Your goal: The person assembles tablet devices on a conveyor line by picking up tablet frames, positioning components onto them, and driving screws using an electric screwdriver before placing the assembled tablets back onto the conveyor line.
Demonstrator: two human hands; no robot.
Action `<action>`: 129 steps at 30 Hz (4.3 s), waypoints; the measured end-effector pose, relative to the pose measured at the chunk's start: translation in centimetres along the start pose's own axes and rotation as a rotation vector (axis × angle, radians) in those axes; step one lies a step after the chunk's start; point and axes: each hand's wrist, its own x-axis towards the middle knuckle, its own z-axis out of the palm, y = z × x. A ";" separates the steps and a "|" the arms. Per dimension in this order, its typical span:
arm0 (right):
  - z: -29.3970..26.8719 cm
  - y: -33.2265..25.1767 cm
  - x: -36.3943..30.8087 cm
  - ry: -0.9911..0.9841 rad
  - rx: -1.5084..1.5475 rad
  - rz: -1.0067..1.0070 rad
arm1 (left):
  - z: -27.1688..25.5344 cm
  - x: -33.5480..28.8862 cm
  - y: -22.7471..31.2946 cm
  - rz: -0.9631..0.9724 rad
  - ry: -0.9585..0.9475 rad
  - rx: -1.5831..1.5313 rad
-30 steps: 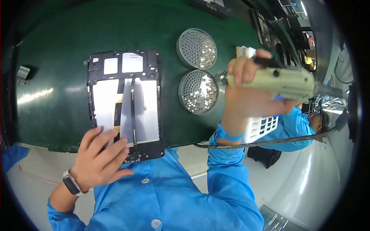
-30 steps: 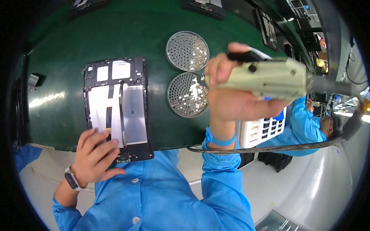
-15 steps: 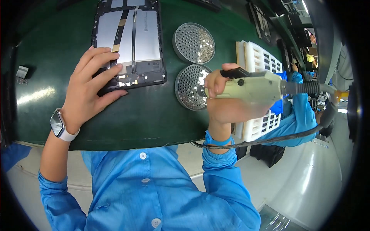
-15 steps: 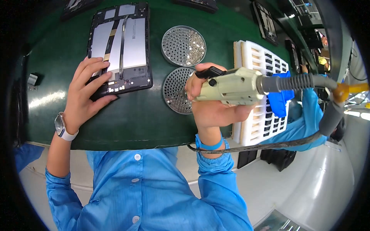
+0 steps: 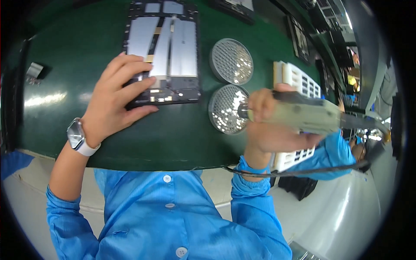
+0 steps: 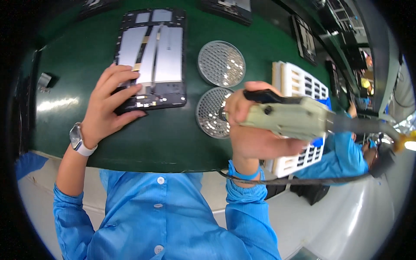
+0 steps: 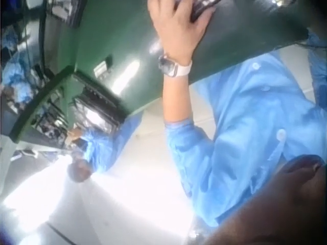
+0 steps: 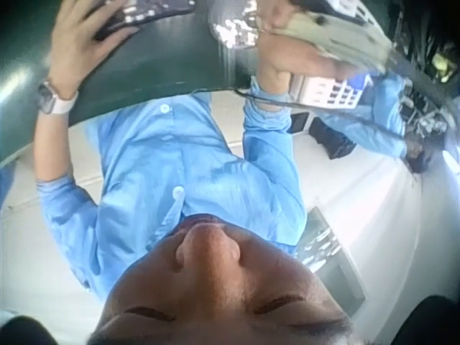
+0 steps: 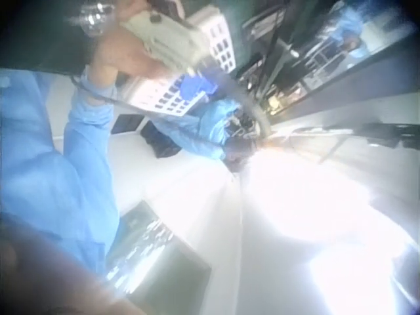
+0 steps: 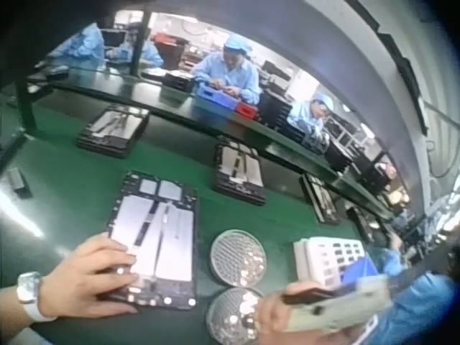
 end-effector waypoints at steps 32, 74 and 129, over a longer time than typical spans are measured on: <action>7.7 8.2 3.9 -0.113 0.134 0.266 | 0.3 -0.9 1.0 0.016 0.032 0.217; 1.1 -1.4 -9.4 0.087 -1.507 0.121 | -17.7 7.3 -34.4 -1.178 0.221 0.165; 0.4 2.5 -1.1 0.263 -0.352 -0.090 | 1.3 -2.5 3.7 -0.341 0.165 0.015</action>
